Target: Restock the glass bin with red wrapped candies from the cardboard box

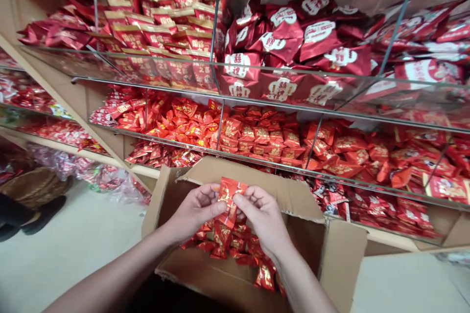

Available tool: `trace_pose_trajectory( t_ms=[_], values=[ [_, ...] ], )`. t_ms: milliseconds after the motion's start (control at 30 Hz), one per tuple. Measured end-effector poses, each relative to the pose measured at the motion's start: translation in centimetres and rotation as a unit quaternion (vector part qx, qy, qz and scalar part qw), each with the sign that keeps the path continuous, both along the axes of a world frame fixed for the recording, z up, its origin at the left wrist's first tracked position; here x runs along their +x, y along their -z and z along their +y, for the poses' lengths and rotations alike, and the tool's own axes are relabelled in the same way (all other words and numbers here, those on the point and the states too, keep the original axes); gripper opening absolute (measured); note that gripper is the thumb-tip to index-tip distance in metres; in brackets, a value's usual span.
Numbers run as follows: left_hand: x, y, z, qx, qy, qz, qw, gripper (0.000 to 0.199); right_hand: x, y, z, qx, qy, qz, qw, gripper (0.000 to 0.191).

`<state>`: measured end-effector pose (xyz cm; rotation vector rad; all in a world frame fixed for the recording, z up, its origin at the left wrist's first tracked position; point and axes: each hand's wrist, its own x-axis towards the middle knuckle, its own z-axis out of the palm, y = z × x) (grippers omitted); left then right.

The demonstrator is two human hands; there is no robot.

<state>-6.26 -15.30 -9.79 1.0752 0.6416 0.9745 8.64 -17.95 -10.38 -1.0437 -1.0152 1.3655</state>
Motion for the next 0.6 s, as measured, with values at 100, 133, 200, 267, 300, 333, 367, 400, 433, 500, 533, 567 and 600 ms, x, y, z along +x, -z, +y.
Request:
trace_pose_trajectory(
  t_ms=[100, 133, 200, 267, 300, 333, 367, 400, 433, 500, 533, 567, 600],
  values=[
    [0.6, -0.1, -0.2, -0.032, 0.001, -0.021, 0.999, 0.024, 0.2, 0.4, 0.0, 0.012, 0.038, 0.018, 0.999, 0.022],
    [0.9, 0.0, -0.3, -0.04, -0.003, -0.028, 0.999, 0.025, 0.2, 0.5, 0.1, 0.021, 0.048, 0.022, 0.998, 0.024],
    [1.2, 0.2, -0.4, -0.041, -0.019, -0.023, 0.999, 0.027, 0.2, 0.8, 0.1, 0.032, 0.061, 0.02, 0.997, 0.025],
    [1.4, 0.3, -0.4, 0.0, -0.058, 0.012, 0.998, 0.026, 0.2, 0.9, 0.0, 0.038, 0.074, -0.01, 0.997, 0.018],
    [1.4, 0.3, -0.3, 0.04, -0.084, 0.043, 0.995, 0.025, 0.2, 1.0, 0.0, 0.044, 0.086, -0.032, 0.995, 0.016],
    [1.3, 0.2, -0.3, 0.091, -0.109, 0.084, 0.986, 0.023, 0.2, 1.0, -0.1, 0.05, 0.101, -0.05, 0.992, 0.02],
    [1.3, 0.1, -0.3, 0.15, -0.131, 0.129, 0.971, 0.021, 0.1, 0.9, -0.2, 0.058, 0.114, -0.061, 0.99, 0.029],
    [1.3, 0.0, -0.4, 0.214, -0.144, 0.174, 0.95, 0.02, 0.0, 0.9, -0.3, 0.066, 0.122, -0.066, 0.988, 0.036],
    [1.2, -0.1, -0.5, 0.275, -0.148, 0.217, 0.925, 0.02, -0.1, 0.8, -0.4, 0.07, 0.125, -0.068, 0.987, 0.038],
    [1.2, -0.3, -0.7, 0.357, -0.141, 0.272, 0.883, 0.021, -0.3, 0.4, -0.6, 0.074, 0.126, -0.082, 0.986, 0.033],
    [1.3, -0.2, -0.7, 0.371, -0.136, 0.277, 0.876, 0.021, -0.3, 0.1, -0.7, 0.078, 0.126, -0.093, 0.985, 0.03],
    [1.3, -0.2, -0.8, 0.368, -0.136, 0.264, 0.881, 0.022, -0.2, -0.3, -0.7, 0.082, 0.127, -0.104, 0.983, 0.027],
    [1.3, -0.1, -0.8, 0.343, -0.139, 0.238, 0.898, 0.024, -0.1, -0.6, -0.7, 0.088, 0.126, -0.113, 0.982, 0.025]
  ],
)
